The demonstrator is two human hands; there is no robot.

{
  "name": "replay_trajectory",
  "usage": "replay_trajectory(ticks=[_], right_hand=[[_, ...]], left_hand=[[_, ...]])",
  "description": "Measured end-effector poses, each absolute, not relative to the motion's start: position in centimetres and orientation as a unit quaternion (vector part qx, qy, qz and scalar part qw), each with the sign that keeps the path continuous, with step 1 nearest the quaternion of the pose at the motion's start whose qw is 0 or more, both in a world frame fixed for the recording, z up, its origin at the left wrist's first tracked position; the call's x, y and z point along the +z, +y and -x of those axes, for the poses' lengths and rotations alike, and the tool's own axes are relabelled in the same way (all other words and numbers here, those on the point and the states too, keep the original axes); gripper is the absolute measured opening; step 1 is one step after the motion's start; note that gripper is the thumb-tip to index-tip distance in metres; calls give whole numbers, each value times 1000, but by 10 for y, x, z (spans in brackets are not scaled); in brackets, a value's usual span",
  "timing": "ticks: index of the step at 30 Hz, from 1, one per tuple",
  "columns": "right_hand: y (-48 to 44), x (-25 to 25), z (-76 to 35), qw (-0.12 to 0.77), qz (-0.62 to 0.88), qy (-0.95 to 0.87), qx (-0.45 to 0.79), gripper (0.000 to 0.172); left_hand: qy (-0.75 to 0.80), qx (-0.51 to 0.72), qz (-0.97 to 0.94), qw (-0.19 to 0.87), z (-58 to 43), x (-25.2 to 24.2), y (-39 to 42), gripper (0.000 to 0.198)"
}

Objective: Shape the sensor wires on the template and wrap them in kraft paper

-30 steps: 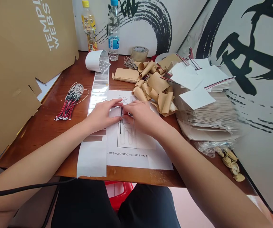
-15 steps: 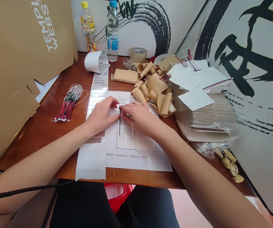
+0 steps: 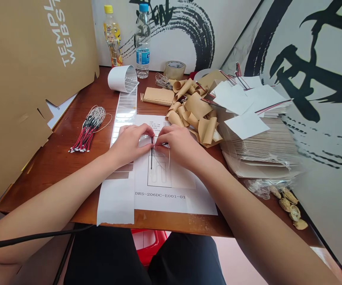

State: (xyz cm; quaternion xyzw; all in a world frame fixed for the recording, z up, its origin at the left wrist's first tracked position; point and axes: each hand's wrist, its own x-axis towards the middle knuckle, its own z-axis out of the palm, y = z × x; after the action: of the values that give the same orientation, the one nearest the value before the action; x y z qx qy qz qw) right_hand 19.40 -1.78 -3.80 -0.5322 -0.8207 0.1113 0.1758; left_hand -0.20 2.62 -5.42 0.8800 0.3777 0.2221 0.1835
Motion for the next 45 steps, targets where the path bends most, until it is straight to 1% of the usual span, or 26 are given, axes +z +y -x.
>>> replay_trajectory(ticks=[6,12,17,21,23,27,34,37,40,45], right_hand=[[-25,-29,-192,177,535,-820,97,14],[-33,-16,-184,89,546,-828,88,21],[-41,-6,-178,44,557,-825,86,23],[-50,3,-172,-12,561,-823,90,25],[-53,6,-170,-18,564,-822,83,26],[-54,5,-169,11,561,-825,71,24],[-51,-1,-180,157,555,-812,91,20],[-53,-3,-186,195,554,-804,89,19],[-59,-10,-189,200,546,-810,75,20],[-67,-26,-184,172,551,-814,66,18]], left_hand=[[389,199,-883,168,3,-54,28,15],[400,190,-881,169,2,-52,28,15],[404,182,-879,175,2,-50,28,15],[406,180,-879,172,2,-50,27,13],[409,181,-878,170,2,-49,26,13],[410,176,-876,182,1,-48,25,11],[417,173,-874,178,2,-50,27,13],[414,183,-874,175,2,-54,30,14],[412,192,-875,169,0,-55,31,15],[417,196,-873,162,-3,-54,30,11]])
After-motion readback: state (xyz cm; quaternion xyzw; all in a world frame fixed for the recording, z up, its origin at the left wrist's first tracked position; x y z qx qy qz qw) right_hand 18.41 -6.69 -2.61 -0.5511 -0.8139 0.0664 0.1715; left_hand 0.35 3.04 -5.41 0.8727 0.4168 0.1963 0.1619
